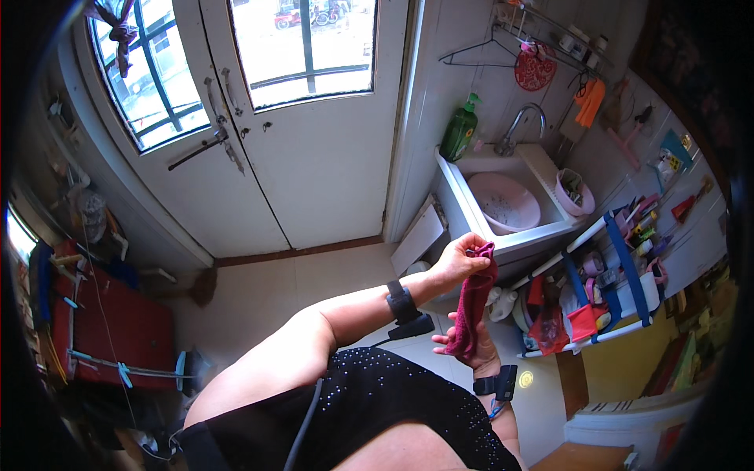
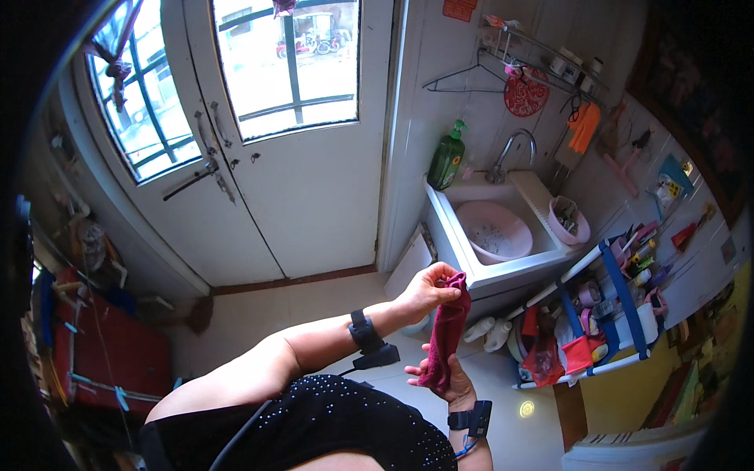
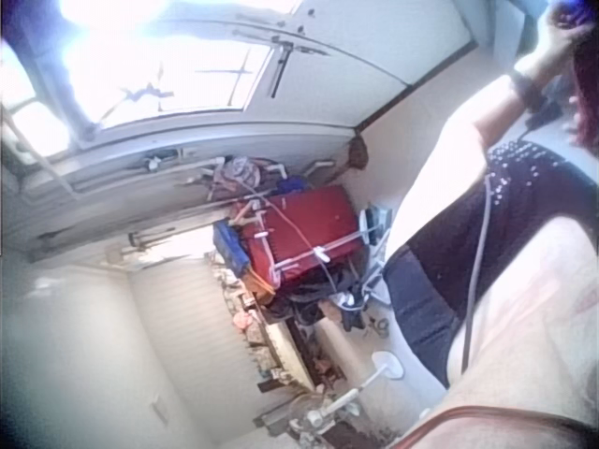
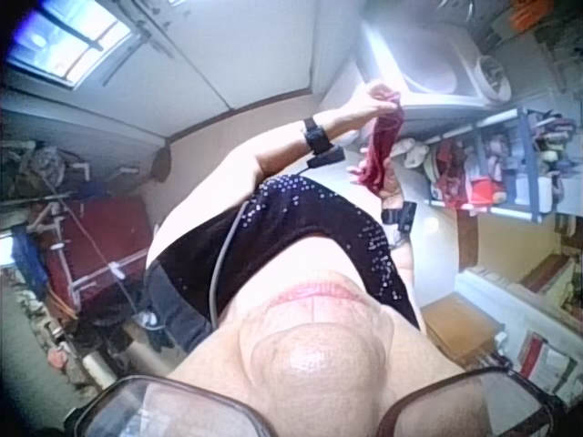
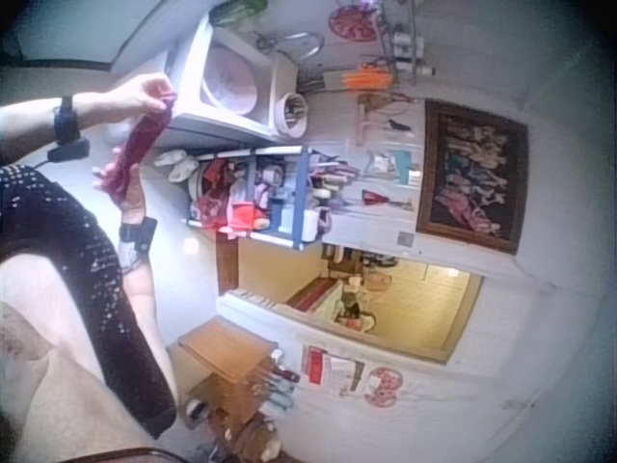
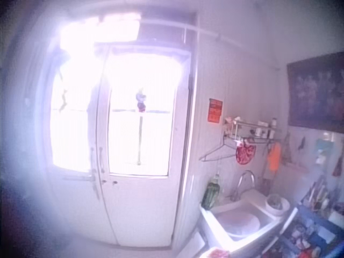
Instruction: The person washes a pink cloth in a basin at a sink, using liquid soap and water, then wrings it out and holds it up.
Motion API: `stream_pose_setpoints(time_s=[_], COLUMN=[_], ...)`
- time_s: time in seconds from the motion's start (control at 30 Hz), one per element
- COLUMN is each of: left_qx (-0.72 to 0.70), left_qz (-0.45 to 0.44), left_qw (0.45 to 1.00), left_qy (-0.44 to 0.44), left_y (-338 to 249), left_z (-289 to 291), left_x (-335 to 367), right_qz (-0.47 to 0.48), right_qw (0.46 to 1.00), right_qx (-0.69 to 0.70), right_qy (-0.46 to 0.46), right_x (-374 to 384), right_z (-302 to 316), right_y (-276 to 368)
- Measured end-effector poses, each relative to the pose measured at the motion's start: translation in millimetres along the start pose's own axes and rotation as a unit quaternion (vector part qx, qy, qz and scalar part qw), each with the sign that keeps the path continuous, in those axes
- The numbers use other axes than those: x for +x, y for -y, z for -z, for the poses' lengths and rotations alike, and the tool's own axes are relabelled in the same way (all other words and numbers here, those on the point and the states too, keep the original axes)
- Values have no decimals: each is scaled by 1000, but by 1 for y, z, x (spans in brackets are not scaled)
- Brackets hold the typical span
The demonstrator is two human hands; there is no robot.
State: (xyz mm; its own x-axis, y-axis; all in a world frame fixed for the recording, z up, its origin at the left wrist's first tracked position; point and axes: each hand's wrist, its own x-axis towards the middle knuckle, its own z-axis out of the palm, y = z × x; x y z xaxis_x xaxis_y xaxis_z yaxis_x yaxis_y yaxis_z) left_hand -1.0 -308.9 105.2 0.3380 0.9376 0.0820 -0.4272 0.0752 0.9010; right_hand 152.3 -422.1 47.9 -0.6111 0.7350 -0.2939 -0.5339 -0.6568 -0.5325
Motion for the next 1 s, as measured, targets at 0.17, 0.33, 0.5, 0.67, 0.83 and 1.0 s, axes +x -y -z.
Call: stream_pose_setpoints(time_s=[0.17,0.33,0.5,0.67,0.83,1.0], left_qx=[67,437,535,453,601,508], left_qz=[-17,-270,-331,-380,-431,-575], left_qw=[997,846,700,725,634,584], left_qy=[20,144,338,354,228,265], left_y=[6,0,36,26,9,14], left_z=[-5,-20,-35,-38,-42,-76], left_x=[-3,-24,-55,-62,-44,-19], right_qz=[-50,-37,153,165,15,-117], right_qw=[996,969,972,960,946,933], right_qx=[72,232,166,217,313,195], right_qy=[35,81,-66,-68,79,278], right_x=[2,1,-7,-12,-56,-77], right_z=[40,18,-1,52,30,-11], right_y=[-6,-2,17,21,32,37])
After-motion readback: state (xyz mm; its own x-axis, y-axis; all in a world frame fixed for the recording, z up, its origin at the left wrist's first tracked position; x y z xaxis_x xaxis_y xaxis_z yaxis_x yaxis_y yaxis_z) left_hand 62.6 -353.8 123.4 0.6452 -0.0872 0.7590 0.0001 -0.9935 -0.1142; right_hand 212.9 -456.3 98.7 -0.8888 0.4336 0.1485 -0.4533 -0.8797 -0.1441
